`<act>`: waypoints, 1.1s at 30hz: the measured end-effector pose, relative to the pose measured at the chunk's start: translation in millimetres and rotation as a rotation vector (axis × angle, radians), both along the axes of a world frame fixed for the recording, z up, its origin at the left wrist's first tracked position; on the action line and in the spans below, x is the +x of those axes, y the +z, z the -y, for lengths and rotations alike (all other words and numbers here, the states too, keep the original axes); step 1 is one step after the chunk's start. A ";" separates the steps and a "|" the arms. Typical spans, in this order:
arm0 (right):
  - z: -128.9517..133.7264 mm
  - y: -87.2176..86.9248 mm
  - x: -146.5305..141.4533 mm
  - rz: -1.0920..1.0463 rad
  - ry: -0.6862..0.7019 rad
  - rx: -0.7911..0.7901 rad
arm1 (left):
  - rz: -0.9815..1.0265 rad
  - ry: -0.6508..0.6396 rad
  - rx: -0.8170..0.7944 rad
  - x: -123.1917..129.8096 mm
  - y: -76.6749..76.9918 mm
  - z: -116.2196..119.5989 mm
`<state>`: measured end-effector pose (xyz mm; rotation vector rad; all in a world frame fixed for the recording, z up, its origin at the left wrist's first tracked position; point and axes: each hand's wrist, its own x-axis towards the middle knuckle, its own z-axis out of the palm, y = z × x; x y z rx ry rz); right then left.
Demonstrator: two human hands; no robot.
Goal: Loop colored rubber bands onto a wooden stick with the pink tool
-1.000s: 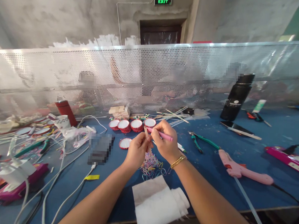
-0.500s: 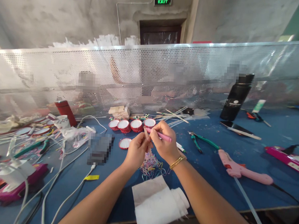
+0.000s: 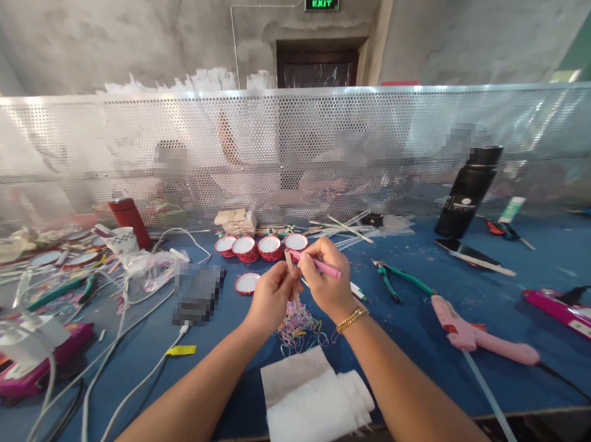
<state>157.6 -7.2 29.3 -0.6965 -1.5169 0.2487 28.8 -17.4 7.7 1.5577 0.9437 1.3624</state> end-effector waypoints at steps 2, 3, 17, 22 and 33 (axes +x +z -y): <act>-0.1 -0.6 -0.8 0.015 0.024 -0.024 | 0.005 -0.003 0.010 -0.1 -1.1 -0.7; -0.2 -0.9 -1.1 0.023 0.035 -0.033 | 0.002 -0.003 0.016 -0.3 -1.7 -1.0; -1.0 -0.3 1.4 0.007 -0.006 0.003 | -0.015 0.003 0.013 -1.0 -0.7 -0.1; -1.3 -0.3 2.0 -0.009 -0.016 0.009 | -0.005 -0.003 0.017 -1.6 -0.6 -0.5; -1.6 -1.6 1.2 0.004 0.007 0.014 | 0.001 -0.005 0.012 -1.3 -0.3 -0.9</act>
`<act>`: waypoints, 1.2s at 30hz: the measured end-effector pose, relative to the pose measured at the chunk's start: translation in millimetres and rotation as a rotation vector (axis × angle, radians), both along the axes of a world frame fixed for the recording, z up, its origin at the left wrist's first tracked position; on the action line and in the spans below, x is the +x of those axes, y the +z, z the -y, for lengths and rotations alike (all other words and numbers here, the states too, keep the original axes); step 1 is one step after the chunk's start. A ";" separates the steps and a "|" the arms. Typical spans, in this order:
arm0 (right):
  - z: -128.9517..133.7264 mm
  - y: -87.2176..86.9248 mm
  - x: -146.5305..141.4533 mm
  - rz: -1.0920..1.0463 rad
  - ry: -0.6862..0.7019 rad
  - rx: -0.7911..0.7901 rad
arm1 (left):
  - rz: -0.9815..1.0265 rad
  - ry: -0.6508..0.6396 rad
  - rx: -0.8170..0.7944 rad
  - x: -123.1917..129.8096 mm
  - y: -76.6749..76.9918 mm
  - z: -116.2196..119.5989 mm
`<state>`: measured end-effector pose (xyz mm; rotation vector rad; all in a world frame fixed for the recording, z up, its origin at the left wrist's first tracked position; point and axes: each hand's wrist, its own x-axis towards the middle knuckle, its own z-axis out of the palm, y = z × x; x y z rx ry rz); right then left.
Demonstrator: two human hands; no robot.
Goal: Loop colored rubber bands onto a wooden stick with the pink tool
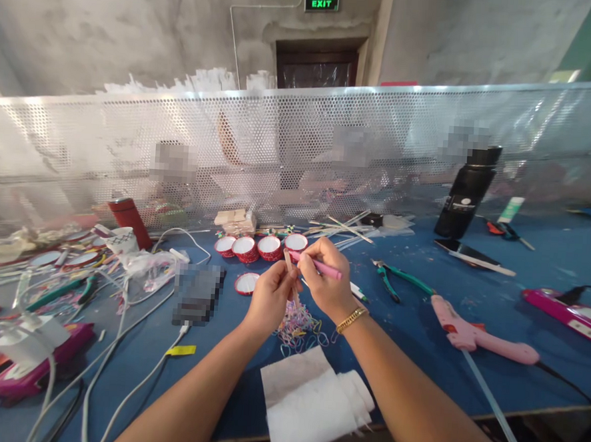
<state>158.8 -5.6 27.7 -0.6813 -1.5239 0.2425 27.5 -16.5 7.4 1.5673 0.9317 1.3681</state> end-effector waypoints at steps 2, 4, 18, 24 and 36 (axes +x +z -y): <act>-1.3 -0.1 0.5 0.006 -0.012 0.011 | -0.008 -0.004 0.002 -0.7 0.0 -0.4; -2.7 0.1 1.5 0.008 -0.041 0.019 | -0.009 -0.009 0.003 -1.7 -0.3 -1.3; 2.3 1.3 -2.5 -0.013 0.051 -0.016 | -0.033 -0.001 0.027 -4.0 -5.6 -5.5; -1.8 -0.1 -0.6 0.009 0.003 -0.008 | -0.023 -0.004 0.013 -2.7 -3.9 -5.6; 1.8 0.8 -1.6 0.004 0.027 -0.006 | -0.015 0.002 0.012 -4.2 -2.9 -3.9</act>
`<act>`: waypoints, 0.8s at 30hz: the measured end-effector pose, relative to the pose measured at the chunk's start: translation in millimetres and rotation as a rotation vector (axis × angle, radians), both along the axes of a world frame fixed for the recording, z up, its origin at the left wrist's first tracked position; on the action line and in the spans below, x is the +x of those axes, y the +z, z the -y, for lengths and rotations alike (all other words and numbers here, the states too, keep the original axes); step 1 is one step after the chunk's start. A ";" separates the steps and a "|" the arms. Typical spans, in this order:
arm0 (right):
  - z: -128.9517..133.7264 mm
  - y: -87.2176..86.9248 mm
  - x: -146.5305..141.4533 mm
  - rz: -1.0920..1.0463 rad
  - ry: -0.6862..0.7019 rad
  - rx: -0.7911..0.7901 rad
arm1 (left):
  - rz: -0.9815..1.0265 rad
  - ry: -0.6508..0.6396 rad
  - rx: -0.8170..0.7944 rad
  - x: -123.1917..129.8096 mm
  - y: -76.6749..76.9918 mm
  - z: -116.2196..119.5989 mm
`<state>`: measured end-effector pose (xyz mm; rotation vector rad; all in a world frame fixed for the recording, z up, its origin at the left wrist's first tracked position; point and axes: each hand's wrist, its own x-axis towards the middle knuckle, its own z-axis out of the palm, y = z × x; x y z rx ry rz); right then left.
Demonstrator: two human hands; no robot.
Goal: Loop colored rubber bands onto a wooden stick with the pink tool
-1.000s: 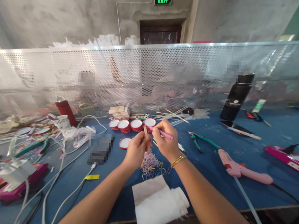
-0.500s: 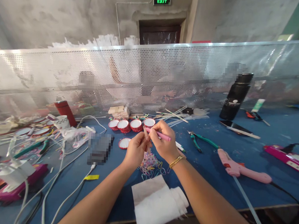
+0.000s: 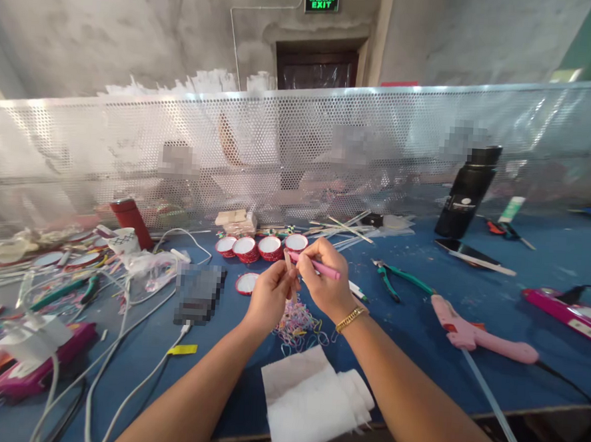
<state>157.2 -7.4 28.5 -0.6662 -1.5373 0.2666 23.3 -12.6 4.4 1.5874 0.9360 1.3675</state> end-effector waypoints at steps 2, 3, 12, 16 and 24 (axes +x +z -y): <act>0.9 0.5 -0.9 0.000 0.017 -0.005 | -0.001 0.003 0.002 0.6 0.2 0.5; 0.9 0.7 -1.0 -0.001 0.020 -0.005 | 0.000 0.004 0.002 0.8 0.3 0.6; -6.8 -0.4 5.1 -0.053 -0.074 -0.020 | 0.022 0.006 -0.028 0.3 4.0 -0.1; -8.1 1.9 4.8 -0.184 0.124 -0.148 | 0.027 0.014 -0.043 0.3 4.1 -0.4; -9.6 0.3 -0.3 -0.277 0.266 -0.246 | 0.022 0.008 -0.023 0.6 -0.7 -1.7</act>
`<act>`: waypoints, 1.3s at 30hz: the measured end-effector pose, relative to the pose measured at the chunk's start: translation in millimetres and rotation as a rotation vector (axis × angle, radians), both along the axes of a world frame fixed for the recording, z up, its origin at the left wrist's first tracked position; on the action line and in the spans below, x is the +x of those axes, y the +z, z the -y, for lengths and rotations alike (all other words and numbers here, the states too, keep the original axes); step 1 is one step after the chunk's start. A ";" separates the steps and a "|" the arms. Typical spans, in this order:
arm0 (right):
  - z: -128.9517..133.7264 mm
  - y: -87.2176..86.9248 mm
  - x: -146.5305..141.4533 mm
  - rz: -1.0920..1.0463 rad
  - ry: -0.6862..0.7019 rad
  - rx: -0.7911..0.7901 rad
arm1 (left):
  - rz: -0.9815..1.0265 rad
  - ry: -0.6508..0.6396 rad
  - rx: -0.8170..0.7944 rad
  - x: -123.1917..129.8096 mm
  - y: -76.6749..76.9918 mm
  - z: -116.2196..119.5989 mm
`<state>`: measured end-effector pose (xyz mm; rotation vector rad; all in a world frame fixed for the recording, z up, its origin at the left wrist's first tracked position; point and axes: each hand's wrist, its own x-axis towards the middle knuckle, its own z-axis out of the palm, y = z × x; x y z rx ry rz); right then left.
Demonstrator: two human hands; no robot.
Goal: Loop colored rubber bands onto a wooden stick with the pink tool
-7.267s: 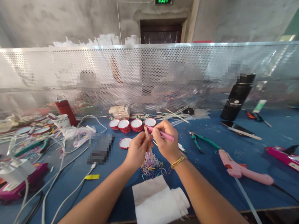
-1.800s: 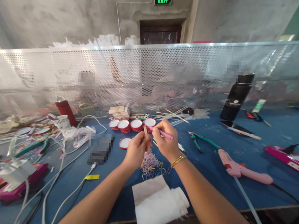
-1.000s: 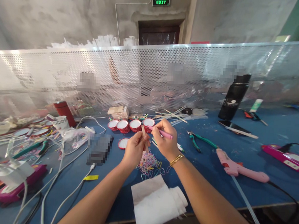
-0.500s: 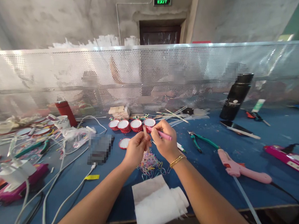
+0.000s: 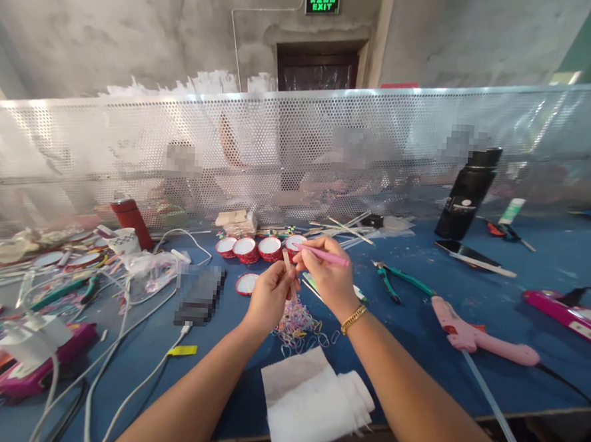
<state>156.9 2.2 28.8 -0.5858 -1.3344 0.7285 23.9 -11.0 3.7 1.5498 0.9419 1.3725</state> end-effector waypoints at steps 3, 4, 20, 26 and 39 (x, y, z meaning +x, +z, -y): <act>-0.3 -1.1 -1.0 0.019 -0.031 0.019 | -0.015 0.000 0.007 -0.5 -0.3 0.3; -0.8 -1.5 -0.9 0.016 -0.048 0.031 | -0.015 0.000 0.002 -0.7 -0.6 0.3; -2.7 -7.7 -2.6 0.130 -0.162 0.092 | -0.016 -0.024 0.004 0.2 -1.5 0.5; -2.8 -6.9 -2.8 0.139 -0.165 0.095 | -0.017 -0.016 -0.009 0.4 -1.2 0.8; -1.0 -4.2 -1.8 0.129 -0.185 0.108 | -0.040 -0.012 0.004 -0.7 -0.2 1.0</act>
